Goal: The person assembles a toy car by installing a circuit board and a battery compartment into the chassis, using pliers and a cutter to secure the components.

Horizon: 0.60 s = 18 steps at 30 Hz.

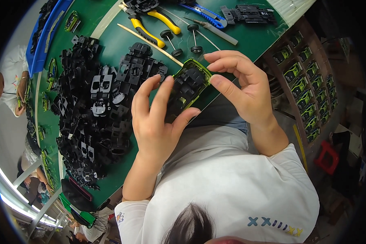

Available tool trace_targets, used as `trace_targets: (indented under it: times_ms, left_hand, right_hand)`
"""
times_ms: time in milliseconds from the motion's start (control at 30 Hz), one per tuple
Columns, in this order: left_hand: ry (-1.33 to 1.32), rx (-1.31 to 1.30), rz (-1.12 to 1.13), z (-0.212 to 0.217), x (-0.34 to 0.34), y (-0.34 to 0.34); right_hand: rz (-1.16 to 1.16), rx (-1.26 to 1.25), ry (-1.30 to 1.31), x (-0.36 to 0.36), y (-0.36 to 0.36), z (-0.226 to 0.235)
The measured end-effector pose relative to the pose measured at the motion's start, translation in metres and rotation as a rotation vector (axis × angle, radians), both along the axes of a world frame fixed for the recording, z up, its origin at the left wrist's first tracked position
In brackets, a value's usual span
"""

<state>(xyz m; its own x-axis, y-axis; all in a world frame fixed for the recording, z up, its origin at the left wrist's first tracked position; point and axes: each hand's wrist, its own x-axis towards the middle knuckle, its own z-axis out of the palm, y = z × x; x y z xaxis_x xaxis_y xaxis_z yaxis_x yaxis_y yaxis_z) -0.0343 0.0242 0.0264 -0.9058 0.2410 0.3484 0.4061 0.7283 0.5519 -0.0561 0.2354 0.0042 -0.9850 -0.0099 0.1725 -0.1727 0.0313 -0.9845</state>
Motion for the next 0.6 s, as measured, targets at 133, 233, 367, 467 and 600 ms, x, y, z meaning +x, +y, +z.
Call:
trace_targets:
  times_ms: [133, 233, 367, 467, 600]
  left_hand:
    - [0.062, -0.113, -0.101, -0.002, 0.006, -0.006]
    - [0.056, -0.125, -0.114, -0.006, 0.005, -0.005]
    - [0.104, -0.168, -0.123, -0.008, 0.004, -0.004]
    - [0.070, -0.130, -0.115, -0.013, 0.007, -0.004]
    - [0.090, -0.159, -0.136, -0.012, 0.005, -0.004]
  right_hand:
    - [-0.012, 0.201, 0.177, -0.003, 0.001, 0.000]
    - [0.034, 0.342, 0.165, -0.003, 0.000, 0.004]
    - [0.015, 0.487, 0.213, -0.007, -0.004, 0.008]
    - [0.020, 0.585, 0.214, -0.006, -0.008, 0.015]
    - [0.094, 0.712, 0.230, -0.010, -0.010, 0.023]
